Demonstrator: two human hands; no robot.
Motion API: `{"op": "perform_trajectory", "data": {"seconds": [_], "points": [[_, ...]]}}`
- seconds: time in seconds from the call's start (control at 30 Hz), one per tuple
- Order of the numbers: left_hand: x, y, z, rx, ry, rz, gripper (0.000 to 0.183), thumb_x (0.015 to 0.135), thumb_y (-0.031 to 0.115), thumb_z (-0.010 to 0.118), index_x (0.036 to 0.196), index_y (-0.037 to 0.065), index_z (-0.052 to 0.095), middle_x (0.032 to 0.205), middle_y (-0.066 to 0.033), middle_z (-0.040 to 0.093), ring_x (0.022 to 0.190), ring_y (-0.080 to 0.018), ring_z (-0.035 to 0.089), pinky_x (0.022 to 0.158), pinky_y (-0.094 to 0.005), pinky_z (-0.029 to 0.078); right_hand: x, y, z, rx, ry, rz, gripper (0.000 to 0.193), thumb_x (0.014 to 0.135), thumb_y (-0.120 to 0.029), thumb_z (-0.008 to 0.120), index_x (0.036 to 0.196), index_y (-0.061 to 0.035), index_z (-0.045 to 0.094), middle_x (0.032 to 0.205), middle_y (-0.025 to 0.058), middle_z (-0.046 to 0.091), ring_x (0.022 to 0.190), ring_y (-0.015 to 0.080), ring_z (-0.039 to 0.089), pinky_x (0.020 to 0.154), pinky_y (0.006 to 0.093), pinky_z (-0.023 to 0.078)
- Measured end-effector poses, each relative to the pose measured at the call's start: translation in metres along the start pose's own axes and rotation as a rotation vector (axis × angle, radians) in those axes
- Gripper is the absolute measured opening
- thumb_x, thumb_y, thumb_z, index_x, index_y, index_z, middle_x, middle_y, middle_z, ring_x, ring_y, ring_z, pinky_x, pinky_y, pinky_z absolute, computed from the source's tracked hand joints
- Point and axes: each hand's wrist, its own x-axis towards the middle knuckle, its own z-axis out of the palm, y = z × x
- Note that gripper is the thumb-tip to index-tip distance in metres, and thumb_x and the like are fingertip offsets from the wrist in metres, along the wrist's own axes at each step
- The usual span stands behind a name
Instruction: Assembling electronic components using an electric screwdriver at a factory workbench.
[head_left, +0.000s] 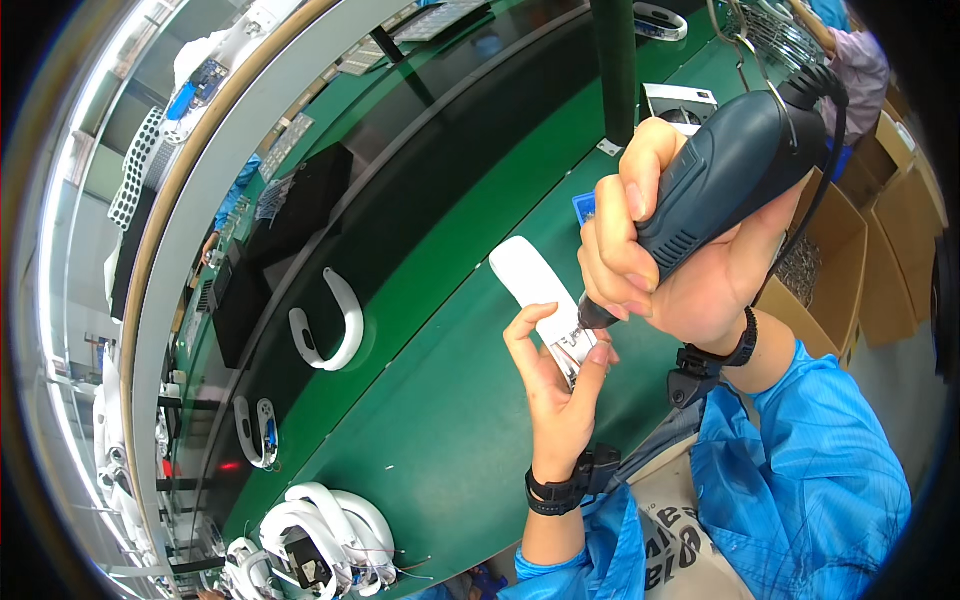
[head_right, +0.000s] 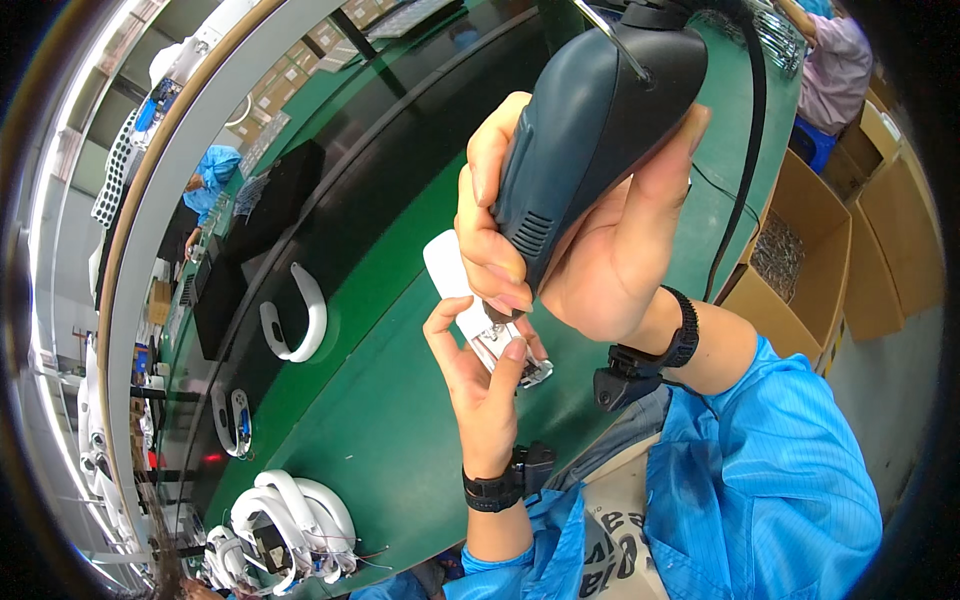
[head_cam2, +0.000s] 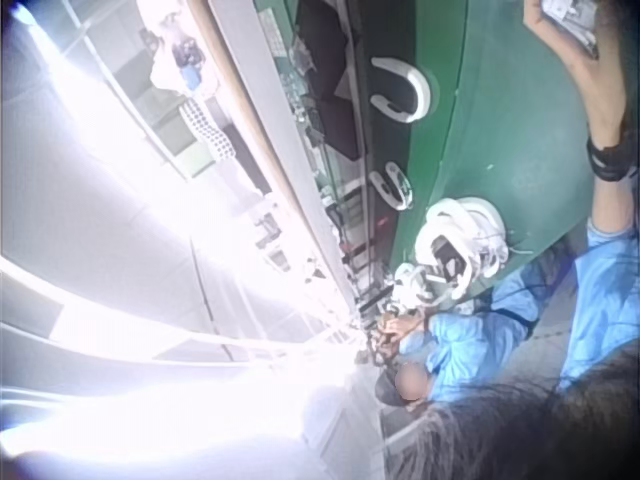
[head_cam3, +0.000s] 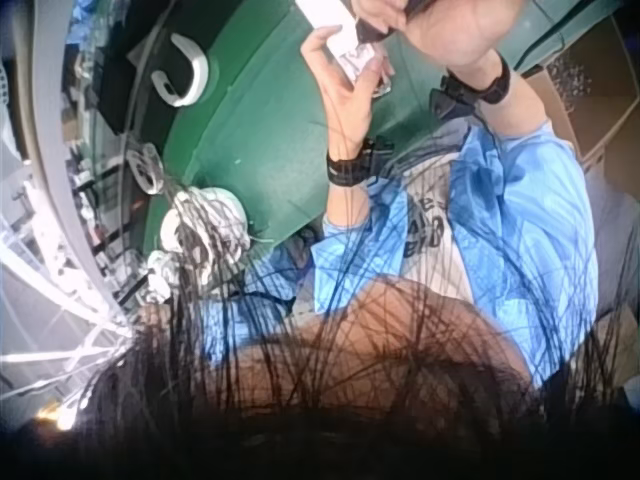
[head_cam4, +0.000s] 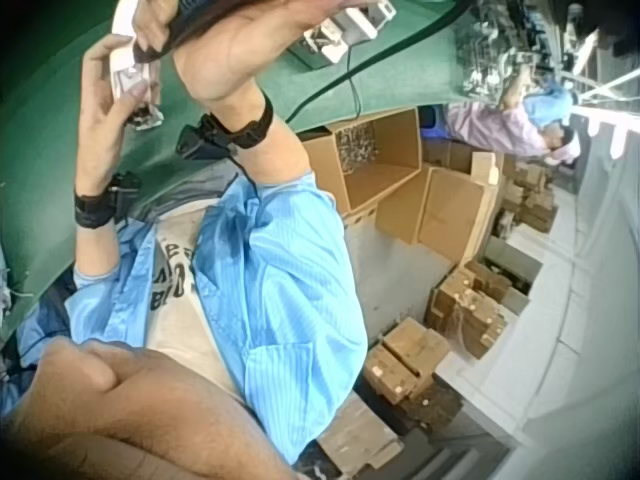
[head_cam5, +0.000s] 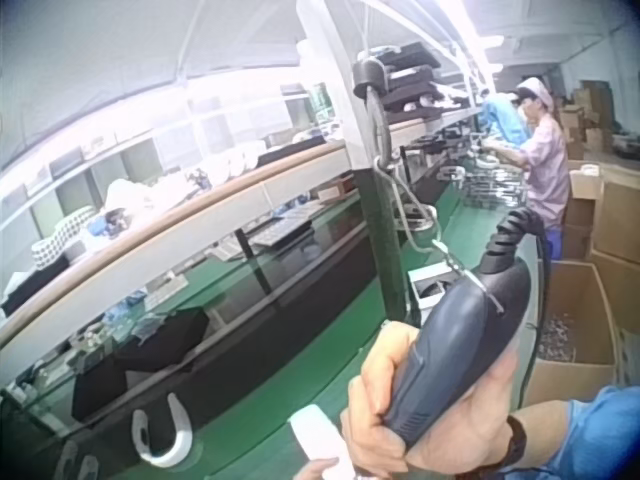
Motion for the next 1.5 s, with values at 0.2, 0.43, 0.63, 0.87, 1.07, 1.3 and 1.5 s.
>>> {"op": "perform_trajectory", "data": {"seconds": [0.2, 0.43, 0.63, 0.87, 1.07, 1.3, 1.5], "points": [[-0.002, 0.000, -0.004, 0.013, -0.011, -0.025, 0.049, 0.102, -0.004, 0.060, 0.141, 0.012, 0.036, 0.109, -0.0113, 0.067, 0.093, -0.0175, 0.065, 0.083, -0.0331, 0.053, 0.000, -0.004, 0.002, 0.020, 0.028, -0.007, 0.089, 0.086, -0.098, 0.029, 0.102, -0.0114, 0.043, 0.062, 0.0032, 0.048, 0.043, 0.0138, 0.046, 0.040, 0.0295, 0.040], [-0.002, -0.001, -0.005, 0.010, -0.033, -0.007, 0.051, 0.100, -0.007, 0.059, 0.141, 0.012, 0.035, 0.109, -0.0112, 0.066, 0.093, -0.0176, 0.065, 0.083, -0.0327, 0.053, -0.003, 0.000, 0.001, 0.037, -0.021, -0.016, 0.088, 0.087, -0.097, 0.030, 0.103, -0.0110, 0.043, 0.063, 0.0036, 0.049, 0.044, 0.0142, 0.047, 0.041, 0.0299, 0.040], [-0.002, 0.000, -0.005, 0.000, -0.033, -0.004, 0.052, 0.100, -0.008, 0.059, 0.140, 0.012, 0.034, 0.109, -0.0114, 0.064, 0.093, -0.0173, 0.064, 0.084, -0.0323, 0.053, -0.002, 0.003, 0.002, 0.031, -0.015, -0.011, 0.089, 0.087, -0.097, 0.030, 0.102, -0.0106, 0.043, 0.062, 0.0038, 0.048, 0.044, 0.0145, 0.047, 0.041, 0.0305, 0.040], [-0.005, -0.003, -0.009, 0.036, -0.017, 0.006, 0.050, 0.100, -0.004, 0.061, 0.140, 0.013, 0.034, 0.109, -0.0111, 0.063, 0.092, -0.0181, 0.064, 0.083, -0.0324, 0.053, -0.007, 0.014, 0.001, 0.027, -0.042, -0.009, 0.093, 0.084, -0.100, 0.028, 0.102, -0.0105, 0.044, 0.062, 0.0043, 0.049, 0.043, 0.0143, 0.045, 0.042, 0.0306, 0.040], [-0.008, -0.005, -0.010, 0.047, -0.025, 0.038, 0.051, 0.100, -0.007, 0.060, 0.141, 0.009, 0.032, 0.112, -0.0098, 0.061, 0.094, -0.0149, 0.063, 0.083, -0.0289, 0.051, -0.006, 0.014, 0.022, -0.013, -0.046, 0.086, 0.099, 0.076, -0.104, 0.035, 0.100, -0.0089, 0.045, 0.062, 0.0061, 0.052, 0.049, 0.0145, 0.050, 0.045, 0.0304, 0.043], [-0.015, 0.006, -0.010, 0.169, 0.050, 0.104, 0.052, 0.102, -0.004, 0.058, 0.144, 0.006, 0.029, 0.108, -0.0081, 0.058, 0.099, -0.0151, 0.060, 0.088, -0.0306, 0.051, -0.008, 0.023, 0.056, -0.333, 0.013, 0.290, 0.110, 0.063, -0.109, 0.042, 0.097, -0.0051, 0.049, 0.066, 0.0087, 0.058, 0.052, 0.0132, 0.051, 0.049, 0.0283, 0.045], [-0.025, 0.010, -0.025, 0.113, 0.024, 0.122, 0.050, 0.102, -0.003, 0.057, 0.142, 0.006, 0.028, 0.108, -0.0078, 0.057, 0.097, -0.0152, 0.060, 0.088, -0.0315, 0.051, -0.013, 0.042, 0.067, -0.367, -0.003, 0.315, 0.114, 0.058, -0.112, 0.033, 0.092, -0.0039, 0.047, 0.061, 0.0067, 0.055, 0.051, 0.0111, 0.053, 0.046, 0.0252, 0.047]]}}
